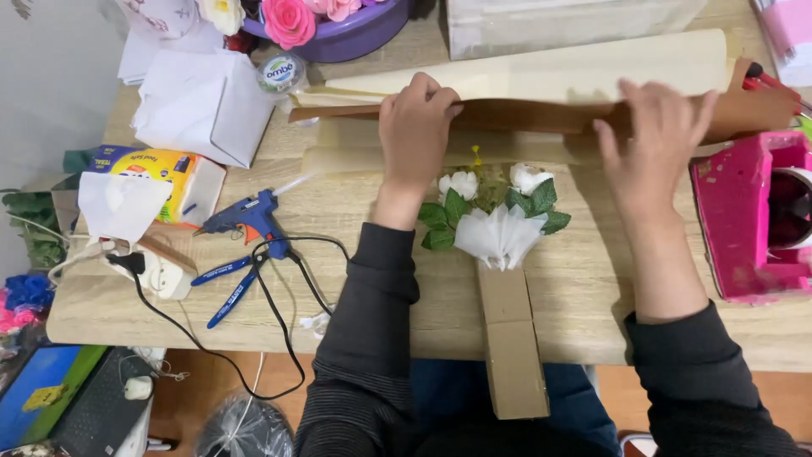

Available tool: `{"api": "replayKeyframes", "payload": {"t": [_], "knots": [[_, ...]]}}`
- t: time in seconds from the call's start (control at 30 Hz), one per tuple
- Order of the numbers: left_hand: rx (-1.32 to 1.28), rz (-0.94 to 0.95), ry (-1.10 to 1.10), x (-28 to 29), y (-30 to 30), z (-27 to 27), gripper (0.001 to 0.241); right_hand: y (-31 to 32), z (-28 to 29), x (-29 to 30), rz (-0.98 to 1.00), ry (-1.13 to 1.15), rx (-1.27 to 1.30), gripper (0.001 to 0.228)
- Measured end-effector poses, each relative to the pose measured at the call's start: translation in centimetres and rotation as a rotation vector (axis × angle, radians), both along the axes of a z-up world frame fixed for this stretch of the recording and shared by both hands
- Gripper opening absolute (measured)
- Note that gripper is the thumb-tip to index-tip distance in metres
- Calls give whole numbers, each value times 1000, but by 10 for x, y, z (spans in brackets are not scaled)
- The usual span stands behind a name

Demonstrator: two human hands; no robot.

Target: The person wraps a small bouquet of artificial flowers in a sheet of cream-colored paper. They fold the paper around the bouquet, then use scissors to trim the excess paper from the bottom edge.

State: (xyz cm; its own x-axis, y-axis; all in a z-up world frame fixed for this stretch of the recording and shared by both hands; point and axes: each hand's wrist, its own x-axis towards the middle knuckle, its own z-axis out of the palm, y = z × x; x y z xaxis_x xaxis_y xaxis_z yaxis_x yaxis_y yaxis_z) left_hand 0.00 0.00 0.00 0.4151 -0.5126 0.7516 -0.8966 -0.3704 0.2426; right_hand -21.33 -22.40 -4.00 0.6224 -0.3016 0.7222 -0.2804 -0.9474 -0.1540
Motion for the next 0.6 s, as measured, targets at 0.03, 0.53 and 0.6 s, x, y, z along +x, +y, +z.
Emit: {"api": "replayKeyframes", "payload": {"t": [0.03,0.53,0.6], "knots": [[3,2,5,5,-3,5,16,6,11,-1,2,5,3,50],[216,-9,96,-9,-4,2,31,47,24,-21,137,-164,-289,34],[348,-145,324,-12,-1,-16,27,57,29,-20,77,-40,-310,41]]}}
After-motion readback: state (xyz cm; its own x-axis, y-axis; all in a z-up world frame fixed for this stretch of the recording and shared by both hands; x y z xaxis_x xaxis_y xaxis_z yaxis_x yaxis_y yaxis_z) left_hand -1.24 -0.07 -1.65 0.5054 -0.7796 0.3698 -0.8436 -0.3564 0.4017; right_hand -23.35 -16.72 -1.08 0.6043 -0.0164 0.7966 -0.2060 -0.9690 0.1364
